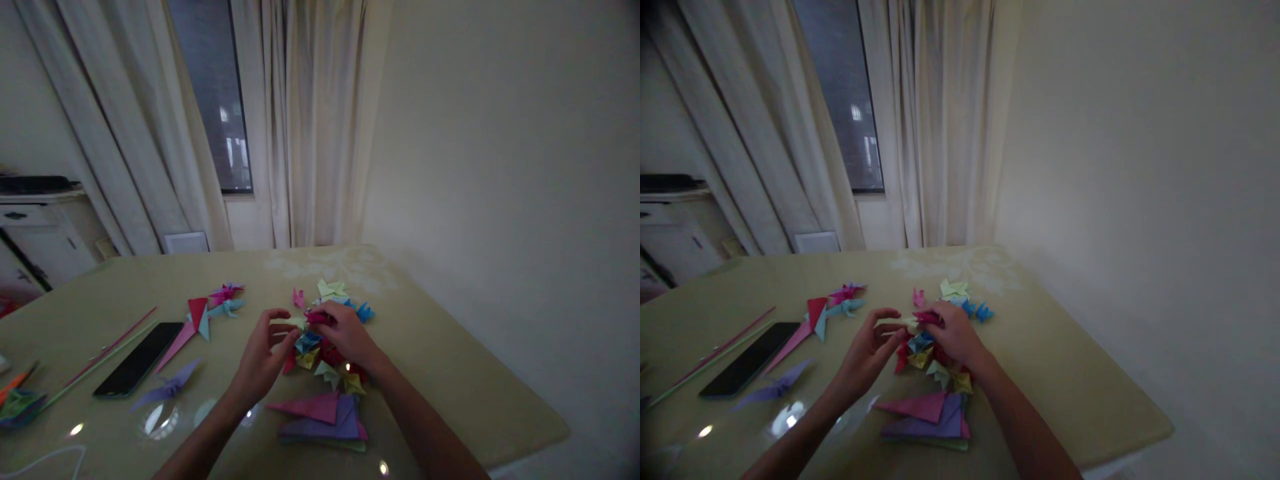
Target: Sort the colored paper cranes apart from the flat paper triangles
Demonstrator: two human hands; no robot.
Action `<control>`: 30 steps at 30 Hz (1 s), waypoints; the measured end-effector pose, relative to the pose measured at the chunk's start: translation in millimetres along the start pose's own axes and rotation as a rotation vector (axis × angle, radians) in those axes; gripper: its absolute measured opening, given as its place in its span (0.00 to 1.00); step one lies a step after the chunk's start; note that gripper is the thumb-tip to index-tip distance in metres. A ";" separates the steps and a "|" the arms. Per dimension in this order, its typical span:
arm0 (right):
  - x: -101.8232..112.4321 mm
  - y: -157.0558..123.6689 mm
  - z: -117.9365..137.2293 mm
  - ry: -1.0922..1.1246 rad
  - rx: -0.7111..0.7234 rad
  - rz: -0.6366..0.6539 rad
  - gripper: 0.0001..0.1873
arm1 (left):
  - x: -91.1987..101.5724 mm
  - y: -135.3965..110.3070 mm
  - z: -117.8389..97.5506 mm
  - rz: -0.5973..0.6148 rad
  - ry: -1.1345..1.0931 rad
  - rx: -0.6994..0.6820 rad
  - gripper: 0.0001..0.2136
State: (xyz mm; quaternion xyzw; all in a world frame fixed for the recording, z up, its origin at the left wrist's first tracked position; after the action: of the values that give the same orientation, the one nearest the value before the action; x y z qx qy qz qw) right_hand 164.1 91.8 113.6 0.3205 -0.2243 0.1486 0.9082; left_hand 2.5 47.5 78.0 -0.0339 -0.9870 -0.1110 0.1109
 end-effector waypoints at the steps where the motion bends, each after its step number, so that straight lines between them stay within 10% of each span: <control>1: 13.5 -1.4 -9.0 -0.001 -0.033 -0.063 0.08 | -4.2 -10.1 -2.4 0.007 0.105 -0.044 0.19; 6: 76.2 -18.7 -55.1 0.083 -0.154 -0.378 0.15 | -87.1 -72.7 20.5 0.531 0.657 -0.202 0.32; 13: 79.2 -34.2 -105.0 0.010 -0.249 -0.402 0.18 | -139.7 -67.7 37.4 0.618 0.782 -0.261 0.25; 22: 133.0 -28.4 -131.5 -0.217 -0.257 -0.678 0.26 | -142.0 14.2 46.9 0.496 0.793 -0.299 0.20; 30: 162.1 -64.4 -165.1 -0.264 -0.371 -0.665 0.25 | -131.2 -55.0 53.2 0.606 0.747 -0.229 0.22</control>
State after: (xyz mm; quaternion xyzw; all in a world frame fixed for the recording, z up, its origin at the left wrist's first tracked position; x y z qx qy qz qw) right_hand 380.9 171.0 47.4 0.2228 -0.2461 -0.2388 0.9126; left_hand 113.9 0.5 -13.9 -0.2892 -0.8071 -0.1863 0.4799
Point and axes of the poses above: each hand's wrist, its own y-axis towards the middle knuckle, its own x-axis out of the back of the hand, z = x × y, the point moved 10 cm from there along y, towards the middle knuckle, and after that the axes turned 3 degrees about x, right-handed, at the moved point
